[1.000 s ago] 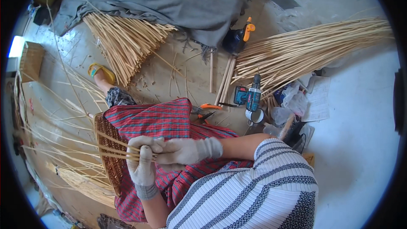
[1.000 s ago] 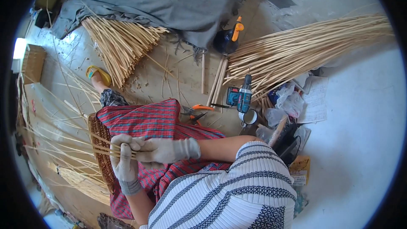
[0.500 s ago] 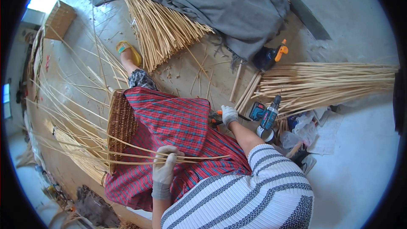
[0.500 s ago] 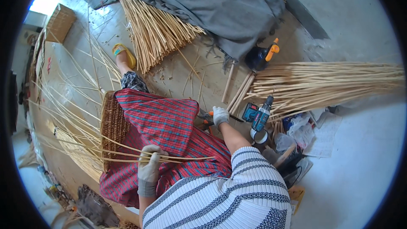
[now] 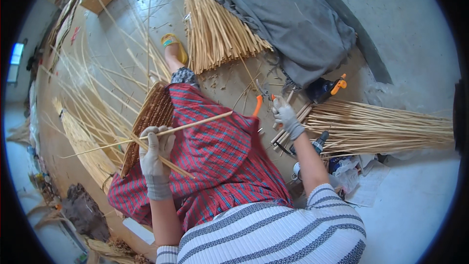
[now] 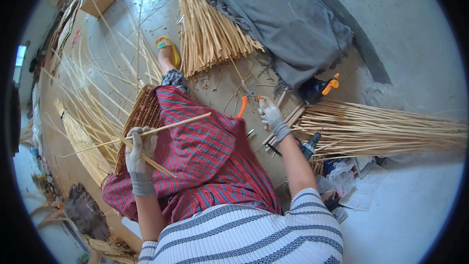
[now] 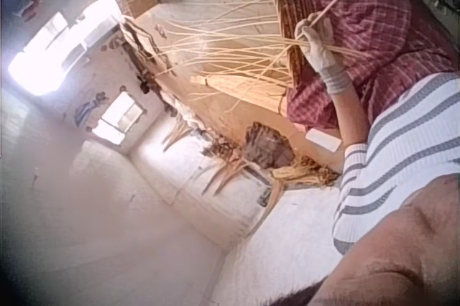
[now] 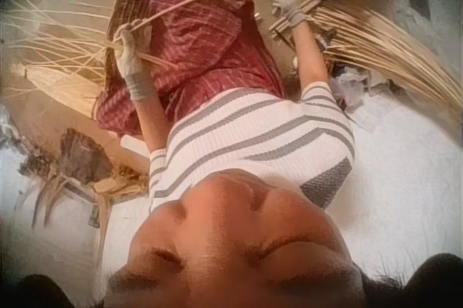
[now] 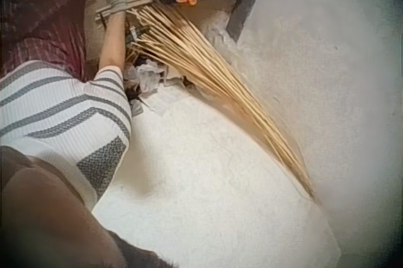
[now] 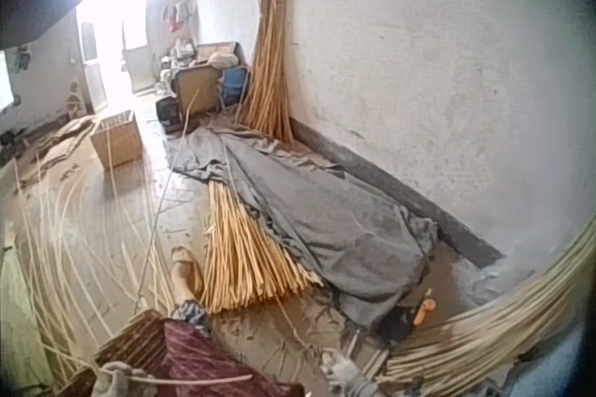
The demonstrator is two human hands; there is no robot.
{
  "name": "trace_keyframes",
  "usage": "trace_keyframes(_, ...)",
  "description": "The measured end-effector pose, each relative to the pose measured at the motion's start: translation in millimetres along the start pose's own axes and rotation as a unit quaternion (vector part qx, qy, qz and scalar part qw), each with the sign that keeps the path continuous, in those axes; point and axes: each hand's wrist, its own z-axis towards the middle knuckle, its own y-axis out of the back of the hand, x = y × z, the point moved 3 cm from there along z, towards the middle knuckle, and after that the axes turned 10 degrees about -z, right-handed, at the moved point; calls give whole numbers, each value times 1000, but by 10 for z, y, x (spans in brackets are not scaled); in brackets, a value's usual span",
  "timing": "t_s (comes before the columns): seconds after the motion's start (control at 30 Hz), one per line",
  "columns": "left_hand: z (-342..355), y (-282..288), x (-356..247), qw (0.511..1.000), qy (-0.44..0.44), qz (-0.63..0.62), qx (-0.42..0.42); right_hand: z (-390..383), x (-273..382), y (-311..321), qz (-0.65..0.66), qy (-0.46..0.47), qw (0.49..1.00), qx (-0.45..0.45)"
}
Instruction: Weaving a basket using thin wooden or straw strips while sitting on the floor.
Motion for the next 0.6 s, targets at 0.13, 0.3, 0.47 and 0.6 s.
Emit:
trace_keyframes(0.13,4,244,-87,997,-23,-63,-30,-535,627,-917,-347,134,907,198)
trace_keyframes(0.3,-89,381,-113,993,-40,-83,-78,-963,455,-1708,-483,156,840,193)
trace_keyframes(0.47,-131,511,-165,990,-75,-68,-96,-631,605,-1347,-269,136,950,81)
trace_keyframes(0.6,-149,515,-261,991,-77,-56,-92,-1063,1432,-1492,-450,375,810,40)
